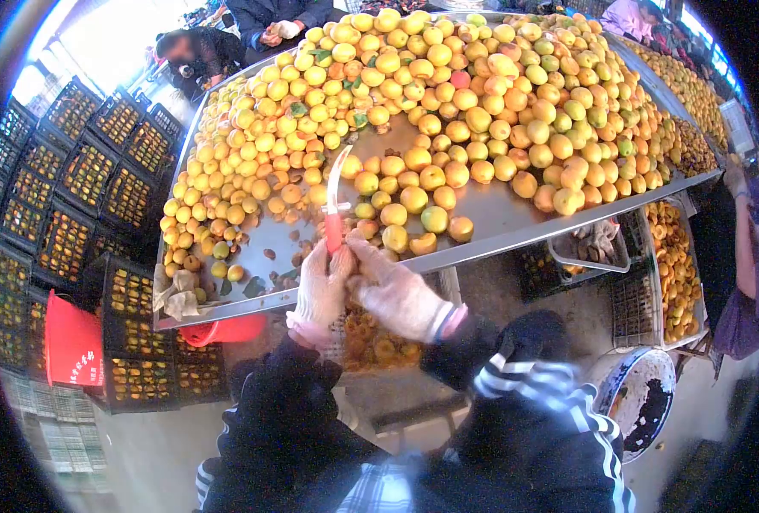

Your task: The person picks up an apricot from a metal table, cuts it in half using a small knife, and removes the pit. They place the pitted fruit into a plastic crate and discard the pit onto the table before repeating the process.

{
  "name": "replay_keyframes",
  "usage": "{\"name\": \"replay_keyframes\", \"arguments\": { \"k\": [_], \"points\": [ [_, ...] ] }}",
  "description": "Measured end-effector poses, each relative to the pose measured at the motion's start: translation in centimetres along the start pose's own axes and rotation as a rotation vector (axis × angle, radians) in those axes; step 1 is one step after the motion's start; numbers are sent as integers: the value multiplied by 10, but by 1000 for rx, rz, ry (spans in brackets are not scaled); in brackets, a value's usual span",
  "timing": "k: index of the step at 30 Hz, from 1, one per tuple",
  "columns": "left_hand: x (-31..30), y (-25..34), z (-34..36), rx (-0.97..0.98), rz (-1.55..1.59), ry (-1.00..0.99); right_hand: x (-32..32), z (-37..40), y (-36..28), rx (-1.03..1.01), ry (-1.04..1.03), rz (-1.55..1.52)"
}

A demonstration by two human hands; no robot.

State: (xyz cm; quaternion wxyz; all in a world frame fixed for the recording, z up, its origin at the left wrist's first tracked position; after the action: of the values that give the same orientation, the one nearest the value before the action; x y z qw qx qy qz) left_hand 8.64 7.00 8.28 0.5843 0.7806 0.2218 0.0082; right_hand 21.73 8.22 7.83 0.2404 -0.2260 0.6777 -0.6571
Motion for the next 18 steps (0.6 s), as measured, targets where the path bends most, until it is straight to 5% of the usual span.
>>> {"name": "replay_keyframes", "arguments": {
  "k": [1, 3, 4, 7, 9, 11, 13, 14, 15, 16, 17, 18],
  "points": [
    [-1, 1, -1, 0, 1, 4, 1, 2, -9, -51, 24, 275],
    [2, -16, 1, -422, 209, -111, -1, -1, -1, -81, 20, 344],
    [1, -15, -1, -460, 334, -59, -1, -1, -3, -122, 47, 391],
    [-11, -9, -11, -475, 613, 162, 3, 0, 6, -227, 80, 406],
    [-40, 12, -21, -152, -142, 180, 16, 8, 24, -212, -80, 467],
    [-47, -6, -21, -259, -195, 161, 43, 24, 17, -137, -259, 834],
    [-51, -3, -23, -175, -228, 187, 26, 19, -1, -247, -220, 896],
    [-54, 2, -22, -98, -275, 224, 1, 10, 0, -178, -163, 556],
    [-55, 0, -21, -101, -269, 222, -24, 1, -8, -111, -64, 556],
    [-55, -6, -19, -178, -2, 207, -50, -7, -16, -44, 35, 547],
    [-54, -11, -17, -250, 266, 192, -78, -14, -36, 20, 176, 879],
    [-55, -7, -15, -269, 184, 206, -99, -19, -36, 23, 232, 1111]
  ]
}}
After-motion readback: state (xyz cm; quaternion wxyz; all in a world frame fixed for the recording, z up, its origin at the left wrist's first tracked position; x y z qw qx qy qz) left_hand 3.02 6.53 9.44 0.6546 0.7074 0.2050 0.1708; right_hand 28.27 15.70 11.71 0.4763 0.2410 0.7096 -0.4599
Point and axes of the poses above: each hand's wrist, its own z-axis away from the middle knuckle, its own x-axis out of the palm, y = z × x, the point moved 6 cm from there along -z, towards the middle knuckle, and after that the axes turned 2 degrees about y, right-handed, at the moved point
